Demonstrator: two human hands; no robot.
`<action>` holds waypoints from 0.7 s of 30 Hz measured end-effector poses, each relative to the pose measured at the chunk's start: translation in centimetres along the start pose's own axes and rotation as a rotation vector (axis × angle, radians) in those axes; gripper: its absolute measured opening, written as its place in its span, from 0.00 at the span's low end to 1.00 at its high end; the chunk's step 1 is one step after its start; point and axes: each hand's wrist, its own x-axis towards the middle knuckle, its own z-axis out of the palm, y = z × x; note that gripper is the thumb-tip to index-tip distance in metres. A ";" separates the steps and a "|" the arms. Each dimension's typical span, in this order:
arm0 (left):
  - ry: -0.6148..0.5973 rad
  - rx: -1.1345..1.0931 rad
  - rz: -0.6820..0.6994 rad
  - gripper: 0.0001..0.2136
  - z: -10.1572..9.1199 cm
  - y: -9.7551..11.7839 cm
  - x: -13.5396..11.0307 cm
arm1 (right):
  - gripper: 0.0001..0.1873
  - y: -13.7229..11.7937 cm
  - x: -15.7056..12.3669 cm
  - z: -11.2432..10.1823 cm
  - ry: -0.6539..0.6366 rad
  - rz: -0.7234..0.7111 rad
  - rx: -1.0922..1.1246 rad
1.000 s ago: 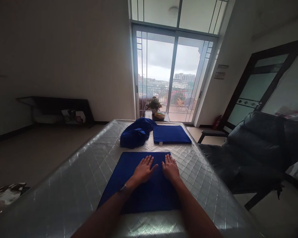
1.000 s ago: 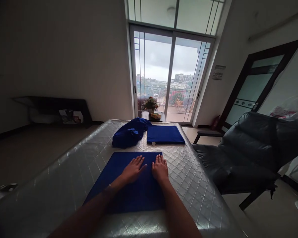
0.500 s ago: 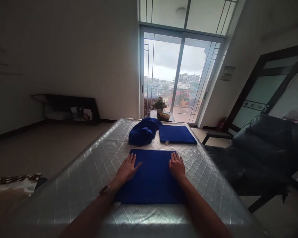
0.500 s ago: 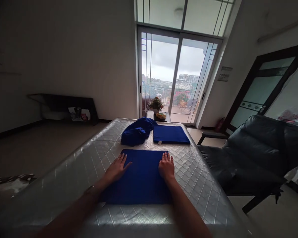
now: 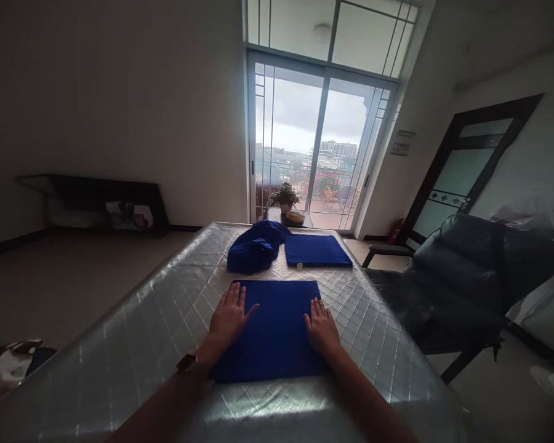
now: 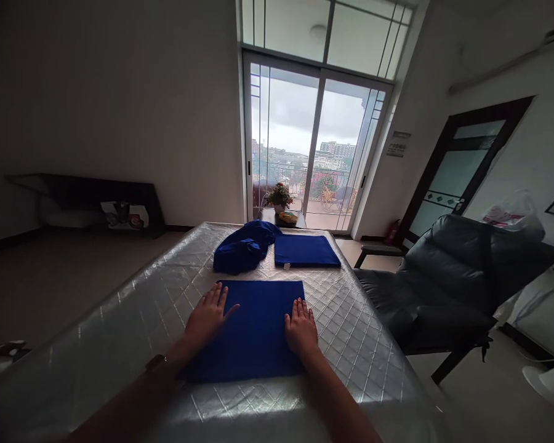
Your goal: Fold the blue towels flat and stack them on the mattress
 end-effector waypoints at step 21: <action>-0.303 -0.261 0.189 0.33 1.0 1.3 -4.7 | 0.31 0.2 0.0 0.4 0.003 -0.015 0.020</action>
